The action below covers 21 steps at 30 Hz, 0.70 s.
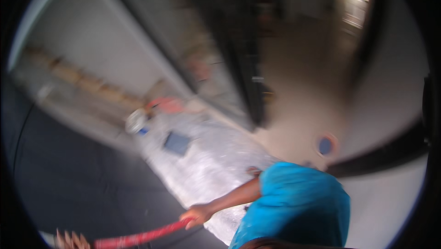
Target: The person uses a paint roller on an extension pole to apply dark paint to a segmented ceiling. They repeatedly roll the ceiling surface and periodically reload the roller with paint from a tray on the floor.
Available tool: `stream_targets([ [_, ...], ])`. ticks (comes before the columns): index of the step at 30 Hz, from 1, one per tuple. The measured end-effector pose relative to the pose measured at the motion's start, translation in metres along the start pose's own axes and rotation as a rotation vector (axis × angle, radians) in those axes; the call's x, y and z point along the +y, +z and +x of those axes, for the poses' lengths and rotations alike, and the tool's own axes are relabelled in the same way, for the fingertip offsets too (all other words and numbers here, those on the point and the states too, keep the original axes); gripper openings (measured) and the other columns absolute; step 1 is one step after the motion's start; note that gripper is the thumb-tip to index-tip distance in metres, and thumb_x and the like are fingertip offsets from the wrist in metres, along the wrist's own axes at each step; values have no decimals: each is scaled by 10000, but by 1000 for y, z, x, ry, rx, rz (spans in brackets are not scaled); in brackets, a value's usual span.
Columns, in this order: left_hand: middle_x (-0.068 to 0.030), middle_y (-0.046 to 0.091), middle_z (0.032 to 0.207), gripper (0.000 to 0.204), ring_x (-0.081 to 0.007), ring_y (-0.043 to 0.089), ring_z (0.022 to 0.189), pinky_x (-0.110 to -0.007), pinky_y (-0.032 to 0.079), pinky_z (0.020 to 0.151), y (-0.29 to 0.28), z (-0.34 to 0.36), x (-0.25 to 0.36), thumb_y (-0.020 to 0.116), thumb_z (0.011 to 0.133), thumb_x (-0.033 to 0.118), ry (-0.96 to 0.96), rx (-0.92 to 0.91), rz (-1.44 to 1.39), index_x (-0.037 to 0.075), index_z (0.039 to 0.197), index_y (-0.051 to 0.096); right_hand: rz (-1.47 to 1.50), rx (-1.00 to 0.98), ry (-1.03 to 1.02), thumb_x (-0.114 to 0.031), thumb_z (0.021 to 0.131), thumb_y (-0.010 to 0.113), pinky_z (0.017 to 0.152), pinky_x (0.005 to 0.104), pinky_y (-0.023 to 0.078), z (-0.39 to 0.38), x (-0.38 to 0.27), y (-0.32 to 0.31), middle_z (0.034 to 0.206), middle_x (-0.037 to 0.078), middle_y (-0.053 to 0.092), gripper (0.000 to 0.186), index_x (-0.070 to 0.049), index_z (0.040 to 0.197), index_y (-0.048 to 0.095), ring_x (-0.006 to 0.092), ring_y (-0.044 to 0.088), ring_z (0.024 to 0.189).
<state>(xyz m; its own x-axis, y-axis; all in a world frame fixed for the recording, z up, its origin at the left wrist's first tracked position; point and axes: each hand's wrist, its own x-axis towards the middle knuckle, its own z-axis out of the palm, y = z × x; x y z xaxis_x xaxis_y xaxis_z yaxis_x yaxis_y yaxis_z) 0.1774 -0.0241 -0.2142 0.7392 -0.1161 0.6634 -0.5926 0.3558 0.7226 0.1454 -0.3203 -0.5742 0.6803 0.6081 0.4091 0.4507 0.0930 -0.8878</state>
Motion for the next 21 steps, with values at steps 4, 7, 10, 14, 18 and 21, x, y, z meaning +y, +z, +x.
stream_targets([
  [4,-24,496,918,319,-119,435,561,-269,382,458,87,98,-115,467,1053,180,47,278,-2,85,1356,482,-159,140,184,-353,921,704,610,402,529,-54,77,-86,749,146,674,299,-79,1027,649,278,703,688],
  [7,35,441,740,289,-98,402,499,-248,344,419,65,120,-83,462,1061,389,185,210,105,179,1218,582,-226,56,210,-446,885,717,628,454,532,-104,141,-126,739,163,670,417,-77,1057,626,397,684,705],
  [10,23,483,770,286,-57,408,483,-224,401,398,59,37,-87,516,1058,294,249,327,90,55,1215,530,-240,-185,489,-332,895,701,672,465,515,-176,230,-85,794,199,646,341,-72,1078,577,374,668,769],
  [14,-7,509,839,339,-65,487,546,-228,468,458,19,46,-79,494,1058,400,259,245,184,90,1196,499,-248,-357,395,-380,976,578,770,549,518,-193,348,-73,977,291,663,426,-101,1282,479,496,636,944],
  [18,-130,548,1062,377,-132,596,685,-292,603,612,13,55,-91,496,1056,394,428,368,351,52,1202,439,-531,-414,412,-334,1011,542,828,533,533,-165,437,-21,1069,311,669,455,-106,1394,448,493,645,1024],
  [21,-152,525,1094,425,-132,592,679,-305,604,605,-4,7,-57,488,1060,371,439,433,653,17,1268,381,-243,-171,89,-346,889,718,624,452,528,-56,294,3,730,176,657,375,-45,1076,595,386,685,693],
])
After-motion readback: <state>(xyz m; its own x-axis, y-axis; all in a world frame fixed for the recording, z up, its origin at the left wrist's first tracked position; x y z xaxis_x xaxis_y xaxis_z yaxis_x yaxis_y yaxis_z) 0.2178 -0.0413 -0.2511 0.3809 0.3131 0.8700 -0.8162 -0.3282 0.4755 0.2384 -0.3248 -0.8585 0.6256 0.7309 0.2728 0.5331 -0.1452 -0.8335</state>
